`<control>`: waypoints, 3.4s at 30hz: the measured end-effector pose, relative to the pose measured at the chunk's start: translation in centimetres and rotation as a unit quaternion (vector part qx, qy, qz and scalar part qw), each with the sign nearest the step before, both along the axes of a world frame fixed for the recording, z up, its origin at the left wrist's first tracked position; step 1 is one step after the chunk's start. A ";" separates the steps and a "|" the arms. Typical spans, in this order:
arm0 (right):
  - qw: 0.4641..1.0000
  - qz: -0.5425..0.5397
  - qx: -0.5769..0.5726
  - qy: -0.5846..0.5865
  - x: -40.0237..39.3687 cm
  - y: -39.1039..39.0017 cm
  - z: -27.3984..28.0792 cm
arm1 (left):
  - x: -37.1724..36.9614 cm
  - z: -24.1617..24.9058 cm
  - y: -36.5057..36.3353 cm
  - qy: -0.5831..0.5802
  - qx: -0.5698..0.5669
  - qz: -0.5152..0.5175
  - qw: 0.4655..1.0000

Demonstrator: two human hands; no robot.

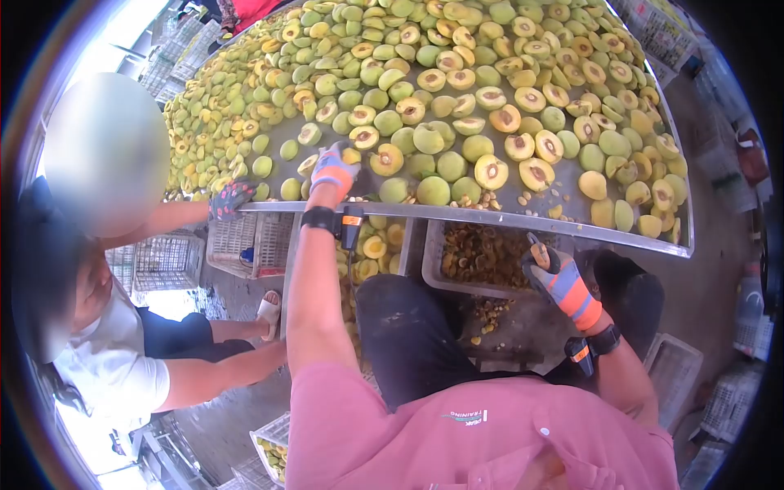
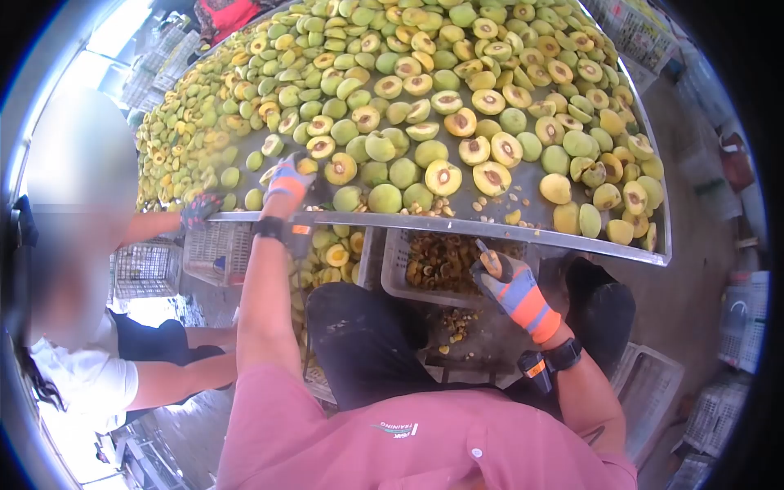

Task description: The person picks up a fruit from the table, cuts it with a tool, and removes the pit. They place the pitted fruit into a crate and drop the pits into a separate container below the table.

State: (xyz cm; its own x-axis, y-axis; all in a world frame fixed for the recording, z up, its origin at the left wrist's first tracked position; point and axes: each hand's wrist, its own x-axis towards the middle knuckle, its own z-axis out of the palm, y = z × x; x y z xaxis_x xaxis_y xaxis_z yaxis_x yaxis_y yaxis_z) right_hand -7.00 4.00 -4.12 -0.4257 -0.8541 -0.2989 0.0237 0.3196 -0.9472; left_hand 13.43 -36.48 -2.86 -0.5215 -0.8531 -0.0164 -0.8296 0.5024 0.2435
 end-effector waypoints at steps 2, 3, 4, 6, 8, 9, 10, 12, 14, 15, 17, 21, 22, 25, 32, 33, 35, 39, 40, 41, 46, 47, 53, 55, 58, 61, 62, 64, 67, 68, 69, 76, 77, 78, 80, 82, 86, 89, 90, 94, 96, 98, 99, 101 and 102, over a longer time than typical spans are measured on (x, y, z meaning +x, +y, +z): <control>1.000 0.010 -0.002 0.007 0.0 -0.3 0.3 | 1.7 1.6 1.2 0.298 0.290 0.058 0.908; 1.000 0.014 0.011 0.000 0.0 -0.3 0.6 | 2.5 2.7 2.2 0.429 0.416 0.084 0.797; 1.000 0.019 0.023 -0.006 0.1 -0.4 1.0 | 2.9 3.2 3.8 0.562 0.494 0.057 0.662; 0.999 0.035 0.019 -0.003 0.5 -0.6 1.2 | 2.8 5.9 7.9 0.571 0.472 0.004 0.672; 0.999 0.049 -0.012 0.019 0.9 -0.7 0.9 | 2.8 7.3 11.2 0.520 0.367 -0.046 0.770; 0.998 0.053 -0.018 0.013 1.0 -0.7 1.1 | 2.8 8.0 12.6 0.474 0.317 -0.075 0.818; 0.998 0.056 -0.024 0.007 1.2 -0.8 1.3 | 2.6 8.1 13.6 0.487 0.321 -0.079 0.809; 0.998 0.058 -0.035 0.000 1.5 -0.7 1.3 | 2.3 8.0 15.6 0.567 0.380 -0.058 0.728; 0.997 0.059 -0.049 -0.003 1.7 -0.8 0.8 | 1.8 7.9 16.9 0.602 0.381 -0.043 0.700; 0.998 0.055 -0.033 -0.014 1.7 -0.8 0.7 | 1.6 8.0 17.5 0.574 0.328 -0.053 0.748; 0.998 0.051 -0.003 -0.035 1.9 -0.8 0.5 | 1.7 8.1 18.3 0.554 0.286 -0.054 0.780; 0.997 0.032 -0.008 -0.074 2.1 -0.8 -0.5 | 3.1 7.9 19.2 0.618 0.377 0.000 0.690; 0.996 0.033 -0.009 -0.082 2.1 -0.8 -0.7 | 2.9 7.9 19.7 0.577 0.292 0.004 0.763; 0.989 0.048 -0.033 -0.135 3.0 -0.8 0.8 | 3.2 8.5 21.7 0.543 0.235 -0.011 0.806; 0.956 0.150 -0.145 -0.204 4.4 -1.5 6.7 | 0.9 9.4 26.6 0.285 -0.027 -0.337 0.897; 0.949 0.152 -0.138 -0.237 4.9 -1.7 7.3 | 0.8 9.0 27.0 0.285 -0.044 -0.343 0.894; 0.933 0.142 -0.105 -0.313 5.7 -1.5 7.6 | 1.0 8.3 27.6 0.281 -0.080 -0.350 0.890; 0.907 0.092 -0.058 -0.407 6.9 -2.0 8.7 | 1.3 8.4 28.4 0.400 0.087 -0.254 0.876; 0.905 0.085 -0.068 -0.411 7.1 -2.0 8.5 | 1.0 9.2 29.0 0.422 0.079 -0.248 0.869; 0.904 0.076 -0.078 -0.414 7.3 -1.9 8.4 | 0.9 9.2 29.6 0.521 0.198 -0.211 0.803; 0.928 0.012 -0.075 -0.364 9.4 -2.2 8.7 | -0.2 6.9 30.6 0.691 0.404 -0.020 0.599; 0.934 0.005 -0.075 -0.348 9.8 -2.1 8.9 | -0.6 6.7 30.8 0.688 0.409 0.036 0.598; 0.950 -0.006 -0.176 -0.258 9.6 -1.8 7.3 | -0.2 2.3 28.6 0.511 0.036 -0.073 0.856; 0.957 0.031 -0.151 -0.248 8.4 -1.5 7.3 | 0.0 2.5 27.8 0.474 0.013 -0.087 0.876; 0.971 0.094 -0.122 -0.183 7.3 -1.5 7.8 | 0.6 1.9 26.6 0.442 0.007 -0.101 0.891; 0.977 0.081 -0.106 -0.165 6.9 -1.7 7.4 | 0.3 1.1 25.7 0.422 -0.021 -0.131 0.897; 0.976 0.079 -0.094 -0.181 6.9 -1.7 7.1 | 0.1 1.0 25.5 0.419 -0.035 -0.141 0.896; 0.971 0.076 -0.072 -0.213 6.8 -1.9 6.3 | 0.0 1.1 25.6 0.379 -0.091 -0.170 0.905; 0.972 0.073 -0.117 -0.189 7.0 -2.0 5.3 | -0.5 1.4 25.9 0.366 -0.110 -0.192 0.904; 0.971 0.067 -0.128 -0.188 7.1 -2.0 5.0 | -0.6 1.4 26.0 0.370 -0.106 -0.195 0.902; 0.971 0.061 -0.139 -0.187 7.1 -2.0 4.8 | -0.8 1.5 26.1 0.358 -0.127 -0.194 0.904; 0.976 0.031 -0.120 -0.177 7.4 -1.9 5.1 | -3.1 4.1 28.5 0.581 0.202 0.009 0.788; 0.978 0.034 -0.125 -0.161 7.4 -1.9 4.8 | -3.3 4.1 28.6 0.582 0.183 0.009 0.793; 0.980 0.037 -0.130 -0.145 7.4 -1.8 4.3 | -3.6 4.0 28.7 0.582 0.164 0.010 0.797; 0.984 0.041 -0.128 -0.117 7.4 -1.8 4.0 | -3.8 3.7 28.7 0.581 0.142 0.013 0.801; 0.988 0.042 -0.115 -0.095 7.2 -1.8 4.2 | -3.6 3.0 28.5 0.537 0.089 -0.002 0.839; 0.979 0.027 -0.130 -0.152 6.7 -1.8 3.7 | -3.1 2.9 27.5 0.372 -0.113 -0.123 0.913; 0.977 0.032 -0.121 -0.174 6.3 -1.7 4.1 | -3.2 2.4 27.5 0.433 0.015 -0.095 0.896; 0.974 0.035 -0.132 -0.180 6.5 -1.7 3.9 | -3.2 1.9 27.1 0.426 0.007 -0.105 0.899; 0.972 0.029 -0.084 -0.215 6.1 -1.5 5.6 | -3.6 2.8 27.7 0.462 0.107 -0.084 0.877; 0.984 0.039 -0.093 -0.147 6.0 -1.6 4.3 | -3.8 2.7 27.9 0.507 0.168 -0.045 0.844; 0.985 0.038 -0.099 -0.135 6.1 -1.6 3.8 | -3.9 2.4 27.9 0.512 0.149 -0.052 0.844; 0.982 0.032 -0.101 -0.158 6.2 -1.6 3.8 | -4.1 2.3 27.9 0.522 0.157 -0.046 0.837; 0.977 0.023 -0.097 -0.186 6.3 -1.5 3.6 | -4.6 2.2 28.1 0.557 0.206 -0.014 0.804; 0.977 0.021 -0.092 -0.191 6.4 -1.5 3.5 | -4.9 2.4 28.3 0.582 0.246 0.014 0.775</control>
